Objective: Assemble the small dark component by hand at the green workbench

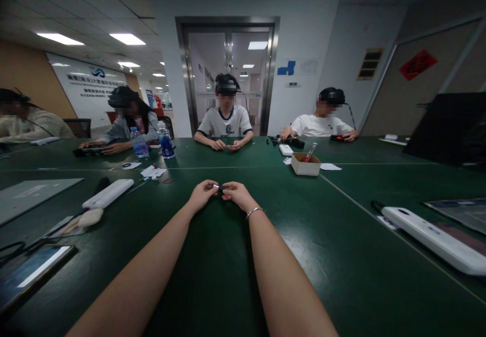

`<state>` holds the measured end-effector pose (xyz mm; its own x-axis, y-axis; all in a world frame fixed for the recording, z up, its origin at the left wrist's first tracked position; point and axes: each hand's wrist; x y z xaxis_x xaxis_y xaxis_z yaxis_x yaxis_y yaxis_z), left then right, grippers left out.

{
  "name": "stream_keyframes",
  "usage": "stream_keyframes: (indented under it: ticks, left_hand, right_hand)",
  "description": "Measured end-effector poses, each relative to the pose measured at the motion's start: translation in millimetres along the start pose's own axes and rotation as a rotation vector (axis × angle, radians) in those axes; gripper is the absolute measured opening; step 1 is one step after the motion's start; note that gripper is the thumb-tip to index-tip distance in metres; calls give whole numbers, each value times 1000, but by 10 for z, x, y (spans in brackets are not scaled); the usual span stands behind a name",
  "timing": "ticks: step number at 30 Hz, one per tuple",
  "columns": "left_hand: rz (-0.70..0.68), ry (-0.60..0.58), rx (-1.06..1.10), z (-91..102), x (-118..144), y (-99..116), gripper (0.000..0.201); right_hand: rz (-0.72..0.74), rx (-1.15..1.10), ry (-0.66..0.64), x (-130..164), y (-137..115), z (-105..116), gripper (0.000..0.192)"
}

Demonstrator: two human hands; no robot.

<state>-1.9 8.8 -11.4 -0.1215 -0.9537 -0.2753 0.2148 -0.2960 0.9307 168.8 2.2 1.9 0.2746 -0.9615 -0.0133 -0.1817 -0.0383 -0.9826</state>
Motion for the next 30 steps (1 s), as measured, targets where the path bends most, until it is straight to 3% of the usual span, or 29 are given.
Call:
stream_keyframes:
  ticks: [9,15,21,30]
  left_hand:
    - [1,10,31,-6,-8,-6,23]
    - [-77,24,2,5,7,37,20]
    - [-93,24,36,-5,3,26,20]
    - [-39,34,-6,-5,-8,34,17]
  right_hand:
    - [-9,-63,25,46,-47,-20,23]
    - [-17,-121,39,73,-84,-30,21]
    - [-16,-102,62,68,-90,-49,8]
    - [-8,-103,37,46,-59,-34,8]
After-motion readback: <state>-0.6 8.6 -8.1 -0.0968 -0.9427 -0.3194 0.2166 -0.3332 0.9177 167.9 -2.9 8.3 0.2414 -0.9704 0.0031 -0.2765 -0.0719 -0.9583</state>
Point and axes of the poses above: each hand's wrist, its own x-axis away from the middle knuckle, its own z-axis out of the back of the hand, y = z × x
